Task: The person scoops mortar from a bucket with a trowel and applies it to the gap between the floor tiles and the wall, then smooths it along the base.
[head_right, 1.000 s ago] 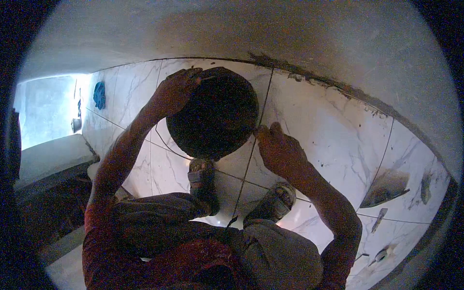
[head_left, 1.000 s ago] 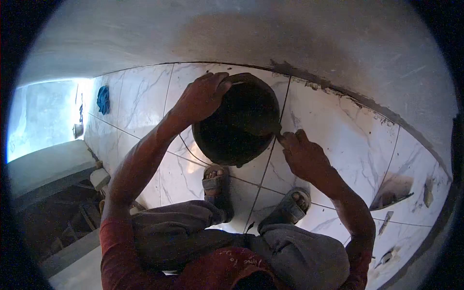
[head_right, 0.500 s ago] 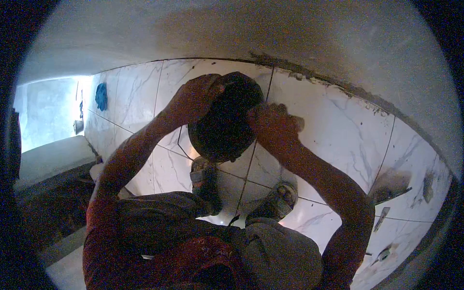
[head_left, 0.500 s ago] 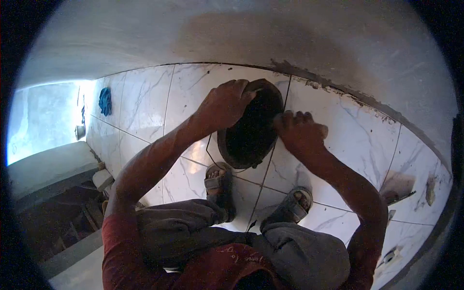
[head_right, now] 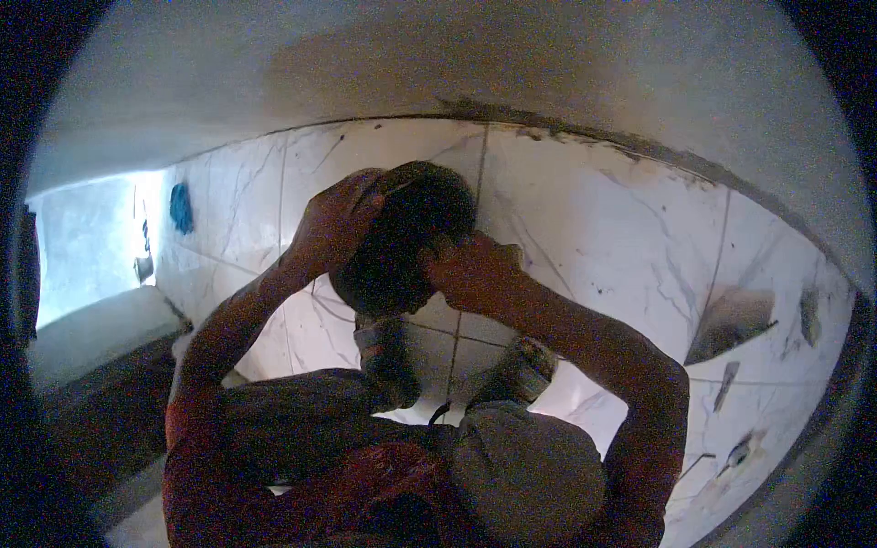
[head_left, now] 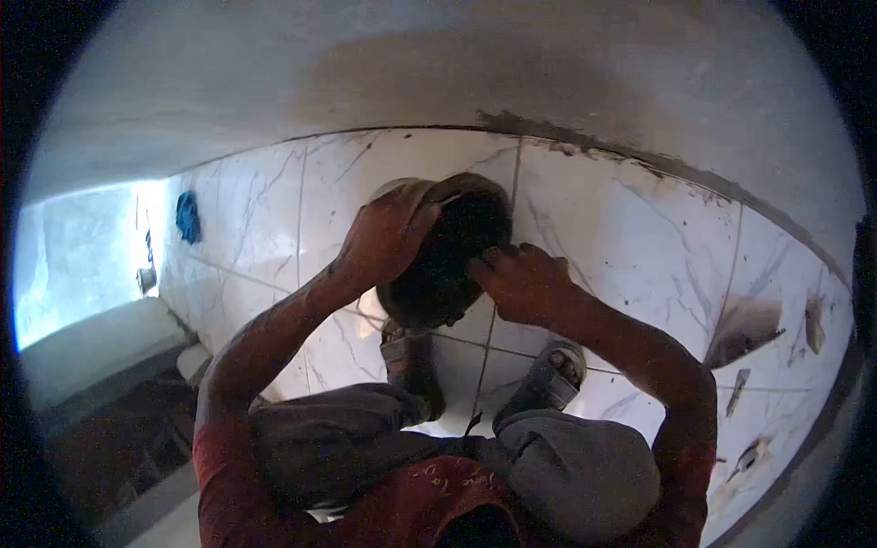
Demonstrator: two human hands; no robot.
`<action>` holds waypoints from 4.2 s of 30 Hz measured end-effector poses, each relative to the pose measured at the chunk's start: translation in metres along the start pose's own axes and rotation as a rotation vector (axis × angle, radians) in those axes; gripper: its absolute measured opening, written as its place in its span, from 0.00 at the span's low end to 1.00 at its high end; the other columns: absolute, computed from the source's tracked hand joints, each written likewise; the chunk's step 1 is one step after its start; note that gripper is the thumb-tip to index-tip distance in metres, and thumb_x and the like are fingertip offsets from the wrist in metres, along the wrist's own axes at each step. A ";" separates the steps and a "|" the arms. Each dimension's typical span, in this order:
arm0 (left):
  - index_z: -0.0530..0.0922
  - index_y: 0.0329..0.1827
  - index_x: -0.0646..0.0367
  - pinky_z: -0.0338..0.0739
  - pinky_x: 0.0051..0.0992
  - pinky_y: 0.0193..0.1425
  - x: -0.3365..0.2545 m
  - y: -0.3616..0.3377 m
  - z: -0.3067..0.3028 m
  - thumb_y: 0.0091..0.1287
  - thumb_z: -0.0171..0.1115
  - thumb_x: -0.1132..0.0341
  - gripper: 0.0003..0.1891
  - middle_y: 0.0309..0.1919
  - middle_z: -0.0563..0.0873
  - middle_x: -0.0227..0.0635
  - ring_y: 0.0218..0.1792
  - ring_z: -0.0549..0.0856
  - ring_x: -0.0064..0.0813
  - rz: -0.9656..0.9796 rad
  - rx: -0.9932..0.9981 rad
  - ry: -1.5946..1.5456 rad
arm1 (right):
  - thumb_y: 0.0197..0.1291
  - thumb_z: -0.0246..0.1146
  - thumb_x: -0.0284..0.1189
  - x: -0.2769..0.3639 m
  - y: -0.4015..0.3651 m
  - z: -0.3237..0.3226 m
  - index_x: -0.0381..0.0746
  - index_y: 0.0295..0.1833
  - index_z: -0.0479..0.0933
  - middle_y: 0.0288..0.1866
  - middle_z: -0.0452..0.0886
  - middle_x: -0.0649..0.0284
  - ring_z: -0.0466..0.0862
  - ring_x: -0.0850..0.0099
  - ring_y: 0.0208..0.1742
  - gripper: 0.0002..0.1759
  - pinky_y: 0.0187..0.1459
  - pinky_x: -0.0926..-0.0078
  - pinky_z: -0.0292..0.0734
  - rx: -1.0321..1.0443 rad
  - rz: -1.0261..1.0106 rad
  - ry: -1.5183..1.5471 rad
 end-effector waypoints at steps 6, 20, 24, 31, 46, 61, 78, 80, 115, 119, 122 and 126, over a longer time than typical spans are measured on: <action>0.72 0.52 0.65 0.72 0.41 0.50 0.027 0.000 -0.005 0.68 0.47 0.60 0.17 0.42 0.80 0.53 0.45 0.79 0.53 0.110 -0.029 0.110 | 0.48 0.62 0.28 -0.030 -0.042 0.040 0.40 0.49 0.73 0.45 0.79 0.55 0.80 0.54 0.44 0.19 0.44 0.60 0.78 -0.269 0.098 0.596; 0.73 0.50 0.65 0.73 0.35 0.47 0.030 0.016 -0.018 0.69 0.47 0.57 0.19 0.40 0.81 0.52 0.42 0.81 0.48 -0.114 0.027 -0.050 | 0.48 0.65 0.25 -0.058 -0.165 0.103 0.37 0.57 0.67 0.41 0.77 0.59 0.78 0.69 0.40 0.28 0.45 0.72 0.74 -0.757 0.832 0.962; 0.74 0.50 0.66 0.73 0.34 0.48 0.035 0.019 -0.020 0.69 0.48 0.58 0.19 0.40 0.82 0.51 0.42 0.82 0.44 -0.123 -0.004 -0.058 | 0.50 0.64 0.24 -0.059 -0.156 0.101 0.38 0.58 0.64 0.43 0.75 0.61 0.78 0.75 0.37 0.28 0.34 0.74 0.78 -0.820 0.928 1.415; 0.74 0.50 0.65 0.73 0.33 0.47 0.033 0.019 -0.019 0.69 0.48 0.58 0.18 0.38 0.82 0.50 0.40 0.82 0.43 -0.064 -0.008 0.021 | 0.53 0.64 0.24 -0.078 -0.144 0.102 0.41 0.56 0.63 0.36 0.76 0.62 0.77 0.76 0.23 0.25 0.21 0.78 0.75 -0.904 0.965 1.399; 0.74 0.51 0.65 0.73 0.32 0.46 0.030 0.018 -0.024 0.69 0.48 0.56 0.20 0.38 0.82 0.49 0.39 0.82 0.41 -0.061 0.008 -0.068 | 0.57 0.60 0.35 -0.165 -0.194 0.029 0.41 0.52 0.68 0.39 0.78 0.52 0.79 0.54 0.41 0.19 0.45 0.62 0.75 -0.402 0.576 0.489; 0.74 0.51 0.65 0.73 0.34 0.46 0.033 0.017 -0.025 0.69 0.47 0.58 0.19 0.38 0.82 0.50 0.39 0.81 0.44 -0.094 0.027 -0.082 | 0.62 0.54 0.38 -0.213 -0.192 -0.055 0.41 0.53 0.71 0.39 0.78 0.53 0.81 0.54 0.37 0.17 0.35 0.57 0.77 -0.127 0.774 -0.432; 0.74 0.50 0.64 0.72 0.30 0.41 0.028 0.020 -0.025 0.70 0.48 0.59 0.17 0.33 0.81 0.46 0.33 0.79 0.36 -0.095 0.040 -0.094 | 0.62 0.54 0.39 -0.214 -0.174 -0.038 0.44 0.55 0.70 0.41 0.76 0.55 0.82 0.56 0.33 0.18 0.32 0.59 0.80 -0.170 0.757 -0.490; 0.74 0.50 0.64 0.72 0.30 0.40 0.032 0.018 -0.026 0.70 0.48 0.59 0.17 0.32 0.80 0.46 0.32 0.78 0.35 -0.110 0.031 -0.105 | 0.62 0.54 0.38 -0.200 -0.177 -0.043 0.44 0.55 0.70 0.41 0.76 0.55 0.82 0.55 0.33 0.18 0.32 0.59 0.80 -0.212 0.753 -0.455; 0.75 0.48 0.63 0.73 0.38 0.48 0.041 0.018 -0.025 0.69 0.48 0.57 0.18 0.41 0.81 0.53 0.43 0.81 0.50 -0.005 0.042 -0.008 | 0.60 0.56 0.32 -0.041 -0.124 0.012 0.35 0.47 0.74 0.28 0.76 0.60 0.77 0.68 0.27 0.13 0.26 0.73 0.73 0.084 0.569 1.080; 0.75 0.49 0.64 0.73 0.38 0.49 0.032 0.018 -0.027 0.69 0.48 0.58 0.18 0.41 0.81 0.52 0.43 0.81 0.49 0.051 0.047 0.000 | 0.64 0.54 0.35 -0.050 -0.091 0.078 0.34 0.50 0.73 0.27 0.75 0.64 0.75 0.75 0.24 0.17 0.25 0.75 0.73 0.196 0.400 1.146; 0.74 0.49 0.64 0.73 0.38 0.48 0.046 0.016 -0.028 0.68 0.48 0.59 0.17 0.40 0.81 0.52 0.42 0.81 0.49 0.068 0.061 -0.015 | 0.64 0.54 0.38 -0.066 -0.103 0.083 0.34 0.41 0.74 0.26 0.74 0.65 0.72 0.76 0.19 0.16 0.22 0.76 0.71 0.288 0.231 1.409; 0.74 0.49 0.64 0.73 0.39 0.48 0.046 0.012 -0.030 0.68 0.49 0.59 0.17 0.39 0.81 0.51 0.41 0.81 0.49 0.046 0.002 -0.070 | 0.61 0.56 0.35 -0.079 -0.136 0.023 0.35 0.38 0.73 0.27 0.74 0.63 0.72 0.74 0.18 0.12 0.22 0.76 0.71 0.525 0.720 0.961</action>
Point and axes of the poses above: each hand's wrist, its own y-axis towards the middle knuckle, its own z-axis out of the palm, x = y × z, the point moved 3 cm from there along y, towards the middle knuckle
